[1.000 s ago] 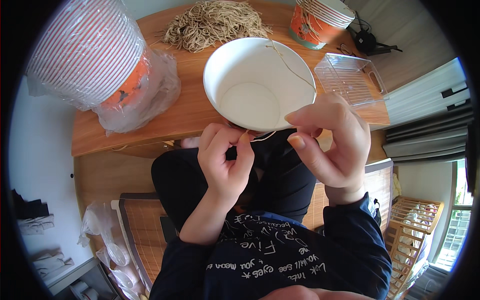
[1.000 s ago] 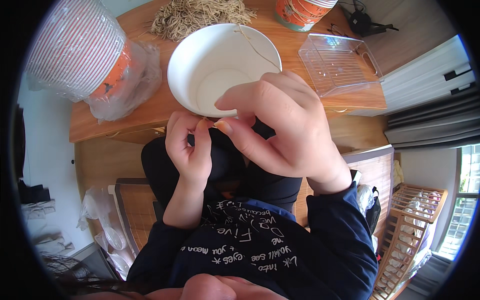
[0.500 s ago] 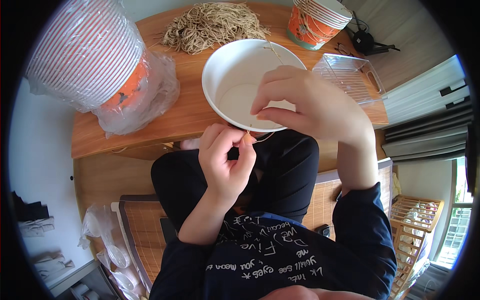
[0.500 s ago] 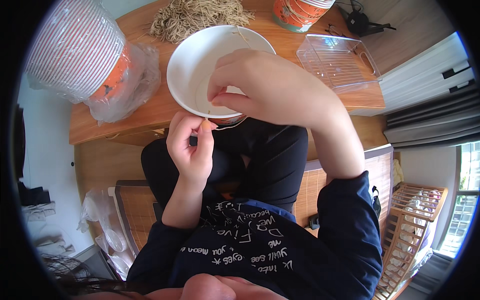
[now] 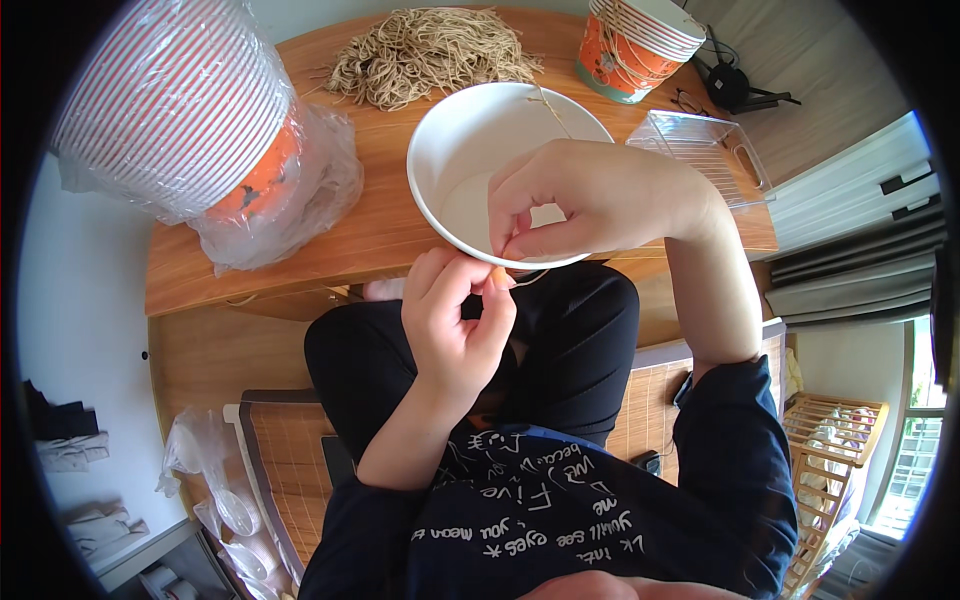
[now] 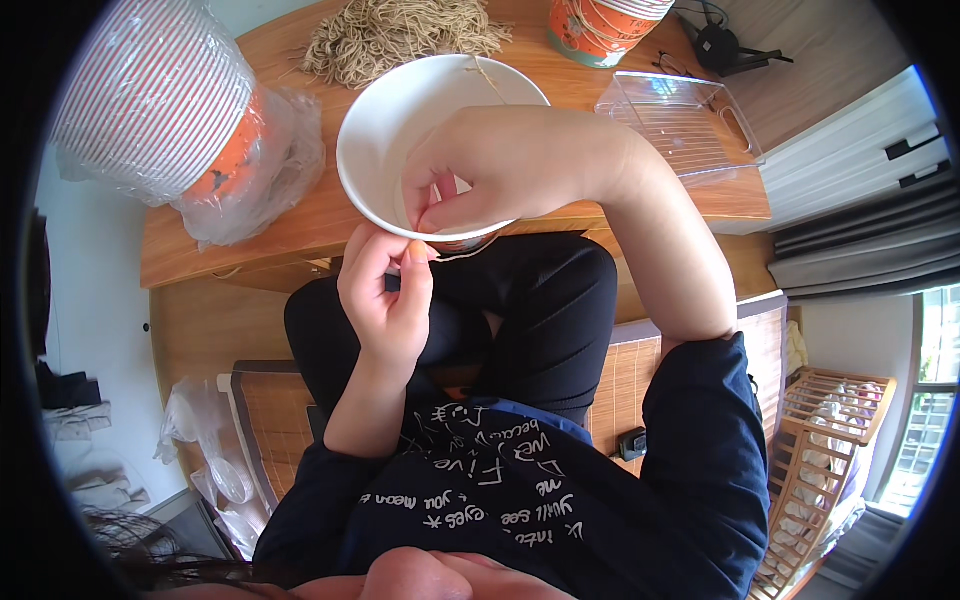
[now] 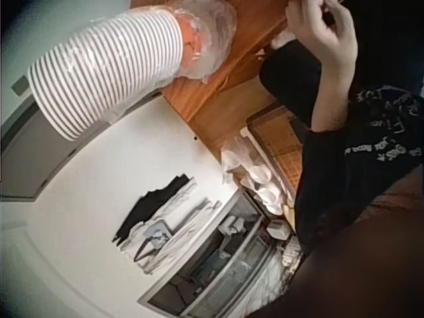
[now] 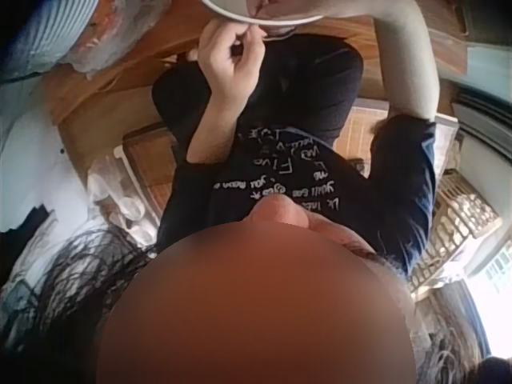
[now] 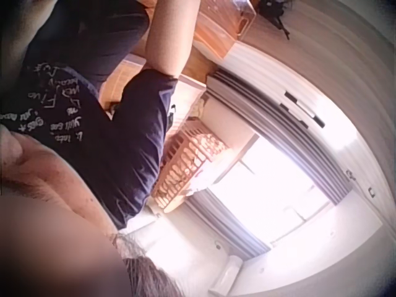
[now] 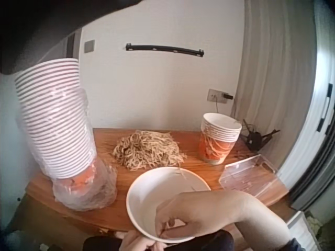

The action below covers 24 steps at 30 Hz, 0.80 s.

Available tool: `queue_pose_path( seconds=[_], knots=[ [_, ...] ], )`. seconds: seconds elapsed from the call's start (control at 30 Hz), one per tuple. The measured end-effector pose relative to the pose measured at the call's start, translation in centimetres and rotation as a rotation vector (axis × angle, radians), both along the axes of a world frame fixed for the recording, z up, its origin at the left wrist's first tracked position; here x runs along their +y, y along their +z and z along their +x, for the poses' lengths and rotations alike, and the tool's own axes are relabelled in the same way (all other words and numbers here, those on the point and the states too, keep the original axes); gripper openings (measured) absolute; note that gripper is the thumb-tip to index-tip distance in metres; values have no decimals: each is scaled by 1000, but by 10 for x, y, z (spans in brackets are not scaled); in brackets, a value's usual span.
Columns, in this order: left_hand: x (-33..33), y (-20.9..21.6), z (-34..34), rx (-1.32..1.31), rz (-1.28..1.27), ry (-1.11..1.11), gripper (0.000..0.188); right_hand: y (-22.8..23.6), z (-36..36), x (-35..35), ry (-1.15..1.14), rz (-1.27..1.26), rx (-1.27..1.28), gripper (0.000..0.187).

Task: Attaching rubber bands to the rims of paper buckets.

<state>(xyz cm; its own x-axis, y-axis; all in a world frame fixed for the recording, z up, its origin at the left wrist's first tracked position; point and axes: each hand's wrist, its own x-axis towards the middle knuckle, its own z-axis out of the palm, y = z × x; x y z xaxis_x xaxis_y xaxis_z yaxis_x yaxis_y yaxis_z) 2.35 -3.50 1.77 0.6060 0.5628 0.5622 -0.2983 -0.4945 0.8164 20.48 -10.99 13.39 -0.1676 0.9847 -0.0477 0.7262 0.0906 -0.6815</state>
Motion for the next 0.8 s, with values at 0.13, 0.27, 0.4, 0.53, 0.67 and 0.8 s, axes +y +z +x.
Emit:
queue_pose_path(
  seconds=[0.13, 0.27, 0.4, 0.53, 0.67, 0.8],
  knots=[
    [1, -1, -3, 2, 16, -2, 3, 1, -2, 0, -7, -3, 9, 22],
    [-4, -1, -8, -16, -205, -169, 7, 0, -4, -5, -95, 41, -2, 19],
    [-10, -7, -11, 73, -388, -281, 9, 0, -7, -11, -155, 143, -77, 7],
    [-10, -7, -15, 125, -388, -250, 15, -6, -11, -23, -230, 363, -114, 7],
    [-7, -12, -20, -68, -278, -114, 26, -2, -37, -39, -337, 678, -212, 12],
    [7, -5, -31, -30, -248, -267, 15, -23, -65, -60, -368, 776, -419, 29]
  ],
)
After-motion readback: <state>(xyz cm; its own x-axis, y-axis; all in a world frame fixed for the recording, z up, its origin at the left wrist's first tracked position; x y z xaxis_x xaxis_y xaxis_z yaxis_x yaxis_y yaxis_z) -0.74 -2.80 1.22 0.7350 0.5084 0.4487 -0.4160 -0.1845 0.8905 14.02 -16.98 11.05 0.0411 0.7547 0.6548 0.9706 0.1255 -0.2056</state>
